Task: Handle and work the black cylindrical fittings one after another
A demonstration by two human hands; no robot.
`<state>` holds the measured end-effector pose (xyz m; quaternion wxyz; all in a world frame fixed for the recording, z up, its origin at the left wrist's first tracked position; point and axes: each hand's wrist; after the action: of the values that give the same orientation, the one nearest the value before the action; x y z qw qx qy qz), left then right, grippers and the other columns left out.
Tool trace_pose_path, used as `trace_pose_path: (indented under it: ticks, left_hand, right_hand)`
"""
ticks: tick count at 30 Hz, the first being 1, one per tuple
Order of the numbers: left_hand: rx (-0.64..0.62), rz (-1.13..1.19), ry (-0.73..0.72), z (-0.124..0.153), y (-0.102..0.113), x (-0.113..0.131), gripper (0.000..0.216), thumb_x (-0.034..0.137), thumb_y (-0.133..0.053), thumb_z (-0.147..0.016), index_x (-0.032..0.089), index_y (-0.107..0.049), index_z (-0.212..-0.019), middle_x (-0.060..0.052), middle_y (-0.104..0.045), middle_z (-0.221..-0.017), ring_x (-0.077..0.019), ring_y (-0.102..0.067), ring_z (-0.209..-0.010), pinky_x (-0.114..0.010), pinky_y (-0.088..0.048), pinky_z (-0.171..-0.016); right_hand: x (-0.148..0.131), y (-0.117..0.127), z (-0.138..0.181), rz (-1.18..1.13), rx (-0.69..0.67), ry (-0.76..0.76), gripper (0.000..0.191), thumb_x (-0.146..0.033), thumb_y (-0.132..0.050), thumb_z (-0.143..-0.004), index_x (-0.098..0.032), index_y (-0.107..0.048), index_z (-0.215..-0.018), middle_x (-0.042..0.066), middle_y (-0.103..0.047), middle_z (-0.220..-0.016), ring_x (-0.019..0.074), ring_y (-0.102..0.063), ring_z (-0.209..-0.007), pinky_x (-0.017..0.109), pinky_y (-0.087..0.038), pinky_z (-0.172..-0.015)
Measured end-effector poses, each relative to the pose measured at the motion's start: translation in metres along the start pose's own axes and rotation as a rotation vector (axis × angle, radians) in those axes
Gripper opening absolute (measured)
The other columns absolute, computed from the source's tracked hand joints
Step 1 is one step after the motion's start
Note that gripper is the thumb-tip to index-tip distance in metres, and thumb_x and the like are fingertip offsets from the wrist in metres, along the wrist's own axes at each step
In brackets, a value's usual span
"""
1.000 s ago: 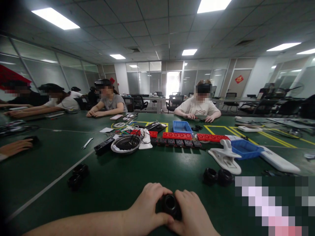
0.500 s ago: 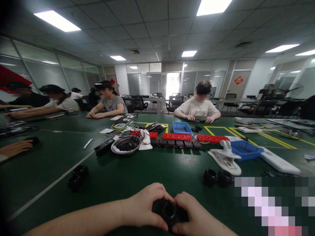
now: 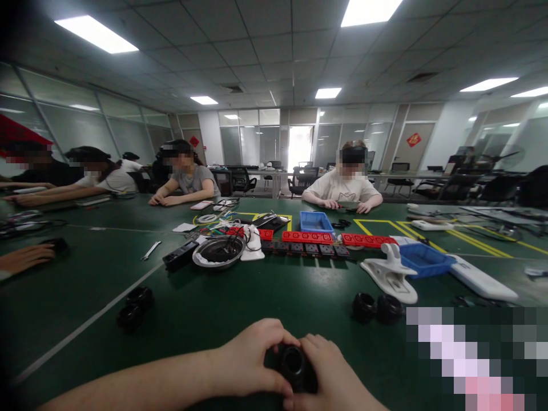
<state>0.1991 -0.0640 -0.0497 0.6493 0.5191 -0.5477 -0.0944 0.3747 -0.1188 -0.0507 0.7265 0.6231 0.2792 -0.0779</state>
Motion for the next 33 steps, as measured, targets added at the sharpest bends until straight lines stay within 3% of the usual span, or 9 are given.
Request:
trace_pose_path:
  ticks: [4, 9, 17, 20, 23, 27, 33]
  left_hand:
    - [-0.078, -0.015, -0.118, -0.002, 0.008, -0.005, 0.045, 0.042, -0.071, -0.068, 0.027, -0.058, -0.108, 0.002, -0.059, -0.086, -0.0166, -0.055, -0.081, -0.023, -0.04, -0.073]
    - [-0.096, 0.006, -0.162, -0.001, 0.008, -0.006, 0.044, 0.043, -0.072, -0.066, 0.025, -0.059, -0.104, 0.003, -0.06, -0.084, -0.0157, -0.055, -0.078, -0.022, -0.04, -0.072]
    - [0.018, -0.045, 0.149, 0.005, 0.0, 0.01, 0.05, 0.05, -0.076, -0.052, 0.02, -0.061, -0.089, 0.0, -0.057, -0.083, -0.0187, -0.054, -0.075, -0.026, -0.042, -0.065]
    - [-0.003, -0.049, 0.081, 0.002, 0.004, 0.008, 0.048, 0.048, -0.076, -0.056, 0.02, -0.061, -0.092, -0.001, -0.058, -0.084, -0.0185, -0.054, -0.076, -0.026, -0.043, -0.068]
    - [-0.041, -0.025, -0.02, 0.0, 0.008, 0.003, 0.046, 0.044, -0.075, -0.06, 0.021, -0.059, -0.096, 0.0, -0.058, -0.086, -0.0174, -0.055, -0.079, -0.024, -0.043, -0.072]
    - [-0.075, -0.002, -0.121, 0.001, 0.01, -0.002, 0.043, 0.042, -0.074, -0.063, 0.022, -0.059, -0.098, 0.0, -0.059, -0.088, -0.0165, -0.055, -0.083, -0.022, -0.041, -0.075]
    - [-0.053, 0.015, -0.141, 0.003, 0.006, -0.004, 0.045, 0.041, -0.077, -0.059, 0.023, -0.06, -0.096, 0.0, -0.057, -0.09, -0.0178, -0.052, -0.088, -0.024, -0.04, -0.078]
  right_hand:
    - [0.003, 0.011, 0.001, -0.165, -0.111, 0.008, 0.027, -0.024, -0.07, -0.062, -0.015, -0.062, -0.086, 0.005, -0.057, -0.087, 0.0226, -0.05, -0.086, 0.031, -0.037, -0.075]
    - [0.002, 0.008, 0.001, -0.093, -0.107, -0.035, 0.027, -0.022, -0.074, -0.055, -0.014, -0.063, -0.078, 0.003, -0.057, -0.08, 0.0209, -0.05, -0.078, 0.028, -0.036, -0.067]
    - [-0.003, -0.012, -0.001, 0.173, 0.001, -0.04, 0.039, -0.05, -0.067, -0.061, -0.014, -0.061, -0.075, 0.009, -0.061, -0.078, 0.0267, -0.052, -0.074, 0.036, -0.034, -0.066]
    - [-0.002, -0.008, -0.001, 0.118, 0.004, -0.046, 0.045, -0.049, -0.071, -0.056, -0.015, -0.061, -0.083, 0.01, -0.061, -0.085, 0.0279, -0.052, -0.079, 0.037, -0.036, -0.07]
    - [0.001, 0.001, 0.001, -0.082, -0.044, 0.003, 0.046, -0.035, -0.075, -0.055, -0.017, -0.059, -0.094, 0.007, -0.059, -0.094, 0.0253, -0.052, -0.086, 0.033, -0.037, -0.076]
    - [0.001, 0.009, 0.002, -0.177, -0.114, -0.029, 0.027, -0.016, -0.067, -0.058, -0.019, -0.062, -0.084, 0.003, -0.058, -0.089, 0.0221, -0.052, -0.087, 0.03, -0.037, -0.077]
    - [0.005, 0.002, 0.002, -0.077, -0.063, -0.031, 0.022, -0.019, -0.068, -0.056, -0.019, -0.06, -0.077, 0.002, -0.057, -0.081, 0.0204, -0.05, -0.079, 0.028, -0.036, -0.069]
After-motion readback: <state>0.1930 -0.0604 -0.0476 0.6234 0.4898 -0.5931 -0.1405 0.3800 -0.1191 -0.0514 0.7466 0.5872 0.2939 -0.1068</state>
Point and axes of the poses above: each hand's wrist, its own z-axis away from the middle knuckle, its own y-axis out of the back of the hand, x = y × z
